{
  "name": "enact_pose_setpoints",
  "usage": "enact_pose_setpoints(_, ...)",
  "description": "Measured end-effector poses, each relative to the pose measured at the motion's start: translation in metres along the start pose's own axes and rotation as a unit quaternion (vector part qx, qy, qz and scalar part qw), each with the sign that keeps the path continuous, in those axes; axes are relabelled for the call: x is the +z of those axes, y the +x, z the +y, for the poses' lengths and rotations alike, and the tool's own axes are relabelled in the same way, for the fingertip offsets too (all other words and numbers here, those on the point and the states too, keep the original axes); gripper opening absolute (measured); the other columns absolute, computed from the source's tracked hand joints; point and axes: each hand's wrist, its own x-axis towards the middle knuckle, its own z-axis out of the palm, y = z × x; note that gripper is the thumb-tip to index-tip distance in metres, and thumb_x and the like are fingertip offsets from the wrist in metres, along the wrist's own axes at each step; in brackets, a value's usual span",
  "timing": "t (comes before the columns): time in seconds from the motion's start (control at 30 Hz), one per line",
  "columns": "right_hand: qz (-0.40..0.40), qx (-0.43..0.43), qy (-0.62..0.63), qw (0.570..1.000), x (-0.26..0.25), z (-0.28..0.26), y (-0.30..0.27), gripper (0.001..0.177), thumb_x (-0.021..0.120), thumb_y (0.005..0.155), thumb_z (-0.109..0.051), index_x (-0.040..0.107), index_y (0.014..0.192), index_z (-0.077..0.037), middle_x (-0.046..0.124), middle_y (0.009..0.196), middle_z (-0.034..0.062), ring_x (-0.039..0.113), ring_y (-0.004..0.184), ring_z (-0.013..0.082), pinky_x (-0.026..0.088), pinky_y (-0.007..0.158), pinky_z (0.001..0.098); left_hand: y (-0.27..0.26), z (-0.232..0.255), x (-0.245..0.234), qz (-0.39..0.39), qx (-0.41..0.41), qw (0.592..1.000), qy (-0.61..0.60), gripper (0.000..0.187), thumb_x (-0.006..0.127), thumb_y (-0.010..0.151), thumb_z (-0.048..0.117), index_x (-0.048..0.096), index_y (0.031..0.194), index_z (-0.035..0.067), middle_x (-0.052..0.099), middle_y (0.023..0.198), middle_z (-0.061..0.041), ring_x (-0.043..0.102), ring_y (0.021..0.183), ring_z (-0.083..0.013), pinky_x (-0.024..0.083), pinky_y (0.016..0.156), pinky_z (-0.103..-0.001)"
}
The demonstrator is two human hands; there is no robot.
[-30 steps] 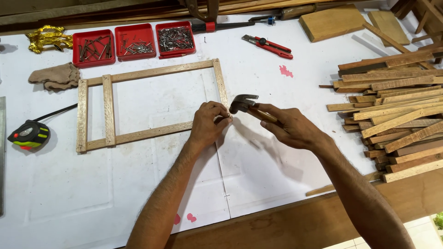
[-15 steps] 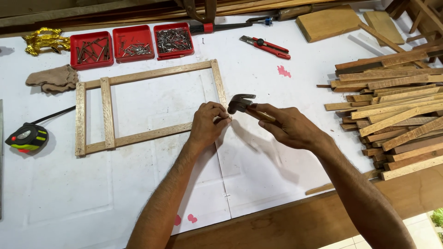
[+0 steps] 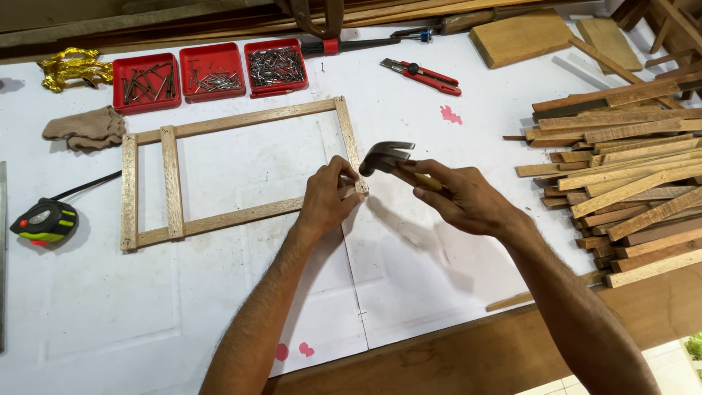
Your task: The recorder is assembling a small wooden frame by measuring, positioning, and nailing wooden slats together.
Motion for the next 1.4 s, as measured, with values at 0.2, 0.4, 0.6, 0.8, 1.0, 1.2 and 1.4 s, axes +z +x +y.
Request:
enact_pose_setpoints(0.2, -0.042, -0.004, -0.015, 0.999, 0.014, 0.004, 0.007, 0.042, 0.061, 0.097, -0.026, 0.055, 0.138, -0.021, 0.079, 0.112, 0.0118, 0.079, 0.099, 0.0281, 0.063, 0.089, 0.0435, 0.001, 0.003, -0.002, -0.002, 0.004, 1.000, -0.005, 0.047, 0.086, 0.081, 0.011, 0.051, 0.112, 0.008, 0.069, 0.104, -0.013, 0.075, 0.096, -0.0250, 0.065, 0.082, -0.038)
enact_pose_setpoints(0.4, -0.024, 0.002, 0.012, 1.000, 0.016, 0.010, 0.014, 0.046, 0.059, 0.098, -0.024, 0.051, 0.143, -0.021, 0.079, 0.109, 0.0133, 0.077, 0.100, 0.0276, 0.062, 0.087, 0.0452, 0.002, -0.003, 0.001, -0.005, 0.001, 1.000, -0.029, 0.047, 0.085, 0.083, 0.011, 0.049, 0.115, 0.007, 0.069, 0.107, -0.014, 0.075, 0.099, -0.0243, 0.066, 0.083, -0.036)
enact_pose_setpoints(0.6, 0.026, -0.041, 0.049, 0.998, 0.009, 0.014, 0.007, 0.048, 0.059, 0.097, -0.025, 0.050, 0.144, -0.022, 0.081, 0.097, 0.0138, 0.081, 0.094, 0.0252, 0.064, 0.079, 0.0457, 0.002, -0.007, 0.004, -0.002, 0.016, 1.000, 0.000, 0.047, 0.085, 0.081, 0.011, 0.049, 0.112, 0.006, 0.070, 0.106, -0.013, 0.075, 0.099, -0.0261, 0.065, 0.085, -0.038)
enact_pose_setpoints(0.8, -0.021, -0.028, -0.028, 0.999, 0.023, 0.015, 0.012, 0.046, 0.059, 0.099, -0.024, 0.051, 0.144, -0.024, 0.079, 0.108, 0.0125, 0.077, 0.096, 0.0284, 0.063, 0.082, 0.0466, 0.000, 0.008, -0.003, -0.007, -0.012, 1.000, -0.022, 0.045, 0.084, 0.083, 0.011, 0.051, 0.113, 0.006, 0.067, 0.108, -0.014, 0.074, 0.102, -0.0265, 0.065, 0.087, -0.038)
enact_pose_setpoints(1.0, -0.005, -0.012, -0.008, 1.000, 0.002, -0.008, 0.007, 0.048, 0.060, 0.098, -0.025, 0.049, 0.144, -0.021, 0.080, 0.103, 0.0123, 0.079, 0.092, 0.0289, 0.063, 0.081, 0.0464, 0.002, -0.003, 0.002, -0.003, -0.002, 1.000, -0.013, 0.045, 0.085, 0.083, 0.014, 0.051, 0.111, 0.007, 0.068, 0.104, -0.013, 0.074, 0.096, -0.0246, 0.065, 0.081, -0.036)
enact_pose_setpoints(1.2, 0.008, -0.094, 0.030, 0.995, 0.015, 0.019, 0.005, 0.040, 0.059, 0.101, -0.025, 0.053, 0.139, -0.018, 0.079, 0.107, 0.0141, 0.079, 0.094, 0.0287, 0.064, 0.082, 0.0450, 0.003, -0.012, 0.005, 0.007, 0.034, 0.999, -0.002, 0.047, 0.087, 0.081, 0.013, 0.051, 0.111, 0.007, 0.070, 0.103, -0.013, 0.073, 0.095, -0.0243, 0.063, 0.080, -0.037)
enact_pose_setpoints(1.4, -0.022, 0.052, -0.033, 0.998, 0.016, 0.000, 0.007, 0.054, 0.058, 0.097, -0.032, 0.048, 0.149, -0.024, 0.078, 0.084, 0.0123, 0.075, 0.074, 0.0253, 0.059, 0.072, 0.0457, -0.001, 0.002, 0.000, -0.006, -0.016, 1.000, -0.016, 0.046, 0.085, 0.081, 0.011, 0.051, 0.113, 0.007, 0.069, 0.108, -0.014, 0.073, 0.102, -0.0255, 0.063, 0.088, -0.038)
